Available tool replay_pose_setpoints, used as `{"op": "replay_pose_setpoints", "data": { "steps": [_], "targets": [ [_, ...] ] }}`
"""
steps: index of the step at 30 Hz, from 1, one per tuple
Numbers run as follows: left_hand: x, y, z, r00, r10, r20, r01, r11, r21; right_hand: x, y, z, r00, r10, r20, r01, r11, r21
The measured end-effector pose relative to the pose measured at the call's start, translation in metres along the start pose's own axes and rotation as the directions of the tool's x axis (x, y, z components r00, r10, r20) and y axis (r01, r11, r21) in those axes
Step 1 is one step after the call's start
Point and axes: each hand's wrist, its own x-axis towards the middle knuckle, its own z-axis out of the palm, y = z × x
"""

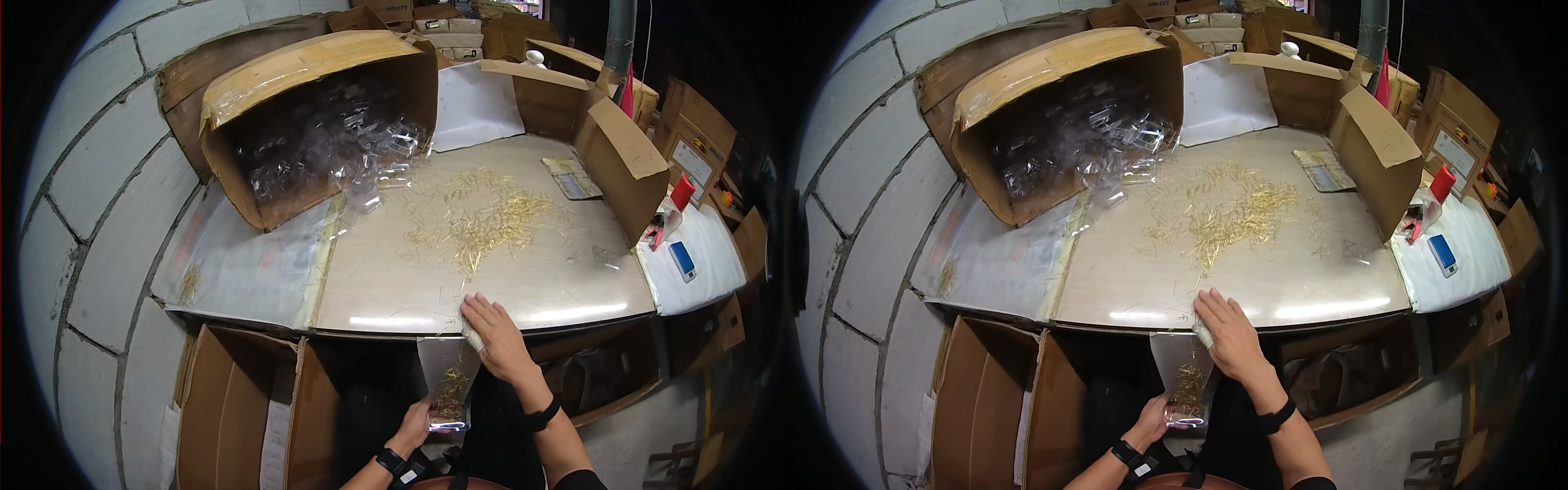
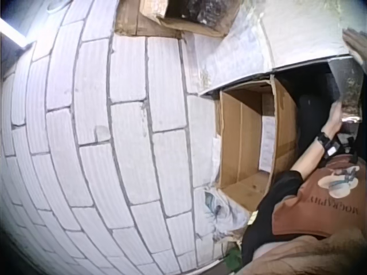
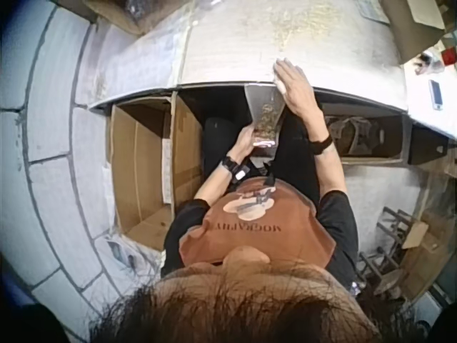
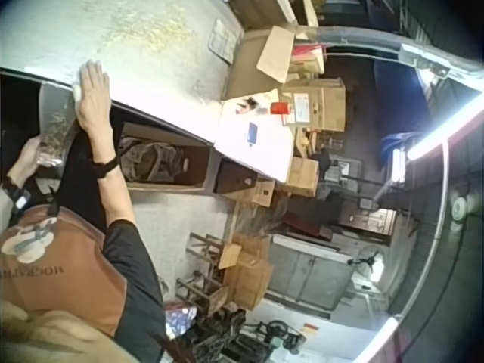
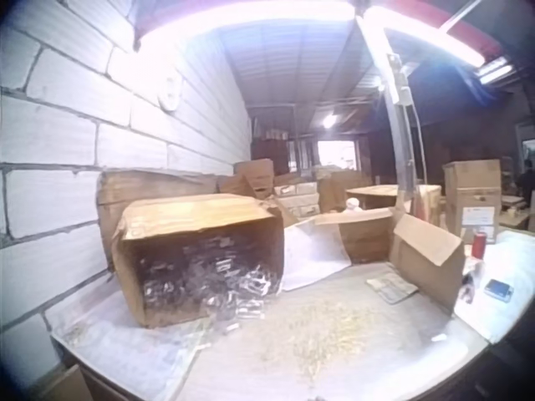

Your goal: The person is sorting and packaging small metal parts into plastic bags and larger boxes, utilizing a banding machine in a metal fabrication facility.

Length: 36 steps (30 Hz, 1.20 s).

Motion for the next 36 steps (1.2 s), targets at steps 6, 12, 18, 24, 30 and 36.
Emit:
{"op": "replay_pose_setpoints", "data": {
  "steps": [6,12,18,24,30,36],
  "targets": [
    [0.002,-0.009,-0.005,1.000,0.000,0.004,0.001,1.000,-0.016,-0.013,-0.028,0.017,0.998,0.047,-0.037,-0.049,0.998,-0.045],
    [0.008,-0.009,-0.010,1.000,0.001,0.013,-0.001,0.999,-0.041,-0.009,-0.026,0.007,0.996,0.073,-0.054,-0.080,0.988,-0.135],
    [0.006,-0.008,-0.007,0.998,-0.012,0.062,0.015,0.998,-0.055,-0.022,-0.025,0.005,0.991,0.091,-0.100,-0.099,0.992,-0.080],
    [0.003,-0.007,-0.010,1.000,0.012,0.008,-0.011,0.996,-0.083,-0.061,-0.057,-0.004,0.998,0.013,0.059,-0.021,0.992,0.124],
    [-0.002,-0.016,-0.023,0.999,0.014,0.041,-0.010,0.995,-0.104,-0.102,-0.057,0.021,0.974,0.126,0.191,-0.183,0.929,0.321],
    [-0.023,-0.013,-0.021,0.999,0.006,0.043,-0.002,0.995,-0.098,-0.126,-0.070,0.053,0.905,-0.134,0.403,-0.014,0.939,0.344]
  ]
}}
